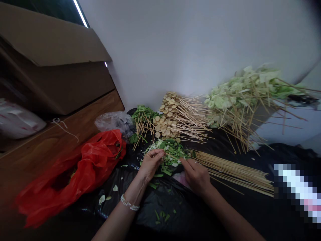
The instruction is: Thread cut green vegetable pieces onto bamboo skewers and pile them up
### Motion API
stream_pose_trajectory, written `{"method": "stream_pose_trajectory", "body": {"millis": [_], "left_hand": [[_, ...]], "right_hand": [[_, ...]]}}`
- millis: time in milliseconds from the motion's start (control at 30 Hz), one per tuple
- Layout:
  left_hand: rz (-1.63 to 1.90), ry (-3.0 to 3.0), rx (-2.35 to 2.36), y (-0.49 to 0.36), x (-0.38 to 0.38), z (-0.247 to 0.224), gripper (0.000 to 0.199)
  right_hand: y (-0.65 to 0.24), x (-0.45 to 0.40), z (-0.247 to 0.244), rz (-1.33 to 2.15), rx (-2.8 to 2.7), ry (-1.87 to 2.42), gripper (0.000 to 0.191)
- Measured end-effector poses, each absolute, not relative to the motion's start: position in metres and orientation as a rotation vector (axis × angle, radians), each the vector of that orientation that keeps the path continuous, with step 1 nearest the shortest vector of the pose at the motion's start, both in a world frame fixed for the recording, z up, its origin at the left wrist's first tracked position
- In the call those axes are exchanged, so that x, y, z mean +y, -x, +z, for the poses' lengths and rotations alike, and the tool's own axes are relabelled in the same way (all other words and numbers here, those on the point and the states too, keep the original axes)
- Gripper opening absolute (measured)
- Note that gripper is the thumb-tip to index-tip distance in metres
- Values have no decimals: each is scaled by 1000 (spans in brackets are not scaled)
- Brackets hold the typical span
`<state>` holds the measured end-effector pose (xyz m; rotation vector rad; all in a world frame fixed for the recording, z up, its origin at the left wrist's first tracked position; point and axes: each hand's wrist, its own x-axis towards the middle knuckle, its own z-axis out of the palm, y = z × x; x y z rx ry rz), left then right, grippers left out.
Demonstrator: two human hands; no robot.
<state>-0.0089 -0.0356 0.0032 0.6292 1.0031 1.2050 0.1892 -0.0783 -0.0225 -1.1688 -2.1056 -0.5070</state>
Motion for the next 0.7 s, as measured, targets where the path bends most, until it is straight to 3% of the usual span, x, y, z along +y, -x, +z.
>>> {"method": "stream_pose_trajectory", "body": {"millis": [700], "left_hand": [[1181,-570,987,-5,-44,0,36]], "right_hand": [[-188,-85,-18,-604,-2102,1136,32]]}}
